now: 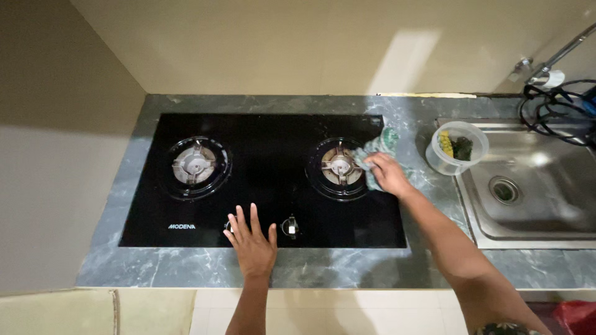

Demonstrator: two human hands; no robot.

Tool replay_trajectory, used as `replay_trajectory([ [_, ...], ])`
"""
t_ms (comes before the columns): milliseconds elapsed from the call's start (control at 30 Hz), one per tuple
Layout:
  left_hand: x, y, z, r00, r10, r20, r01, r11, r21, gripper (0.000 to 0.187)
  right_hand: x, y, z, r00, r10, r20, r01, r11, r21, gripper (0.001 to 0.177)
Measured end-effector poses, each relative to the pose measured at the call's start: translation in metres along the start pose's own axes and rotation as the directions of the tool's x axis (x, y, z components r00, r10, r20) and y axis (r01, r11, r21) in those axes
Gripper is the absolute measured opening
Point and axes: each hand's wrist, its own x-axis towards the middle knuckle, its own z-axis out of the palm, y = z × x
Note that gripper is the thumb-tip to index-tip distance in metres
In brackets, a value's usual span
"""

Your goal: The person wipes the black glass surface of a gas cooktop with a green cloth, including around the burners and the adjacent wall and counter. They then rinse a sponge under the tap at the sink and continue wiping the cooktop and surrounding counter with a gray cloth.

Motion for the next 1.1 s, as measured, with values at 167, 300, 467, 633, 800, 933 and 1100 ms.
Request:
replay_trajectory([
  [167,0.001,0.005,-0.007,1.0,-0.01,0.015,0.01,1.0,-0.012,0.072,0.016,-0.014,0.006,0.992,-0.046,-0.117,0.029,0.99,-0.139,0.021],
  [300,0.002,0.007,-0.011,1.0,-0.02,0.018,0.02,1.0,-0.012,0.072,0.045,-0.006,0.021,0.989,-0.12,-0.086,0.117,0.992,-0.038,0.029],
  [467,0.0,0.007,-0.011,1.0,-0.019,-0.025,0.018,0.999,-0.029,0.073,0.066,0.005,0.025,0.997,0.075,-0.021,-0.076,0.996,-0.041,0.032],
  [633,0.0,0.008,-0.011,0.999,-0.023,-0.034,0.022,0.999,-0.048,0.073,0.08,-0.014,0.022,0.999,-0.052,-0.008,0.046,0.939,-0.34,0.037],
  [800,-0.001,0.008,-0.012,0.999,-0.01,-0.05,0.007,0.998,-0.058,0.073,0.082,-0.04,0.01,0.983,0.181,0.028,-0.146,0.865,-0.48,0.031],
  [933,-0.001,0.008,-0.012,0.999,-0.005,-0.052,0.001,0.997,-0.079,0.073,0.039,-0.069,-0.006,0.972,0.221,-0.079,-0.224,0.776,-0.59,0.03],
  [1100,-0.001,0.006,-0.01,0.999,-0.002,-0.052,-0.003,0.996,-0.092,0.073,-0.028,-0.135,0.004,0.928,0.275,-0.251,-0.37,0.749,-0.55,0.034],
])
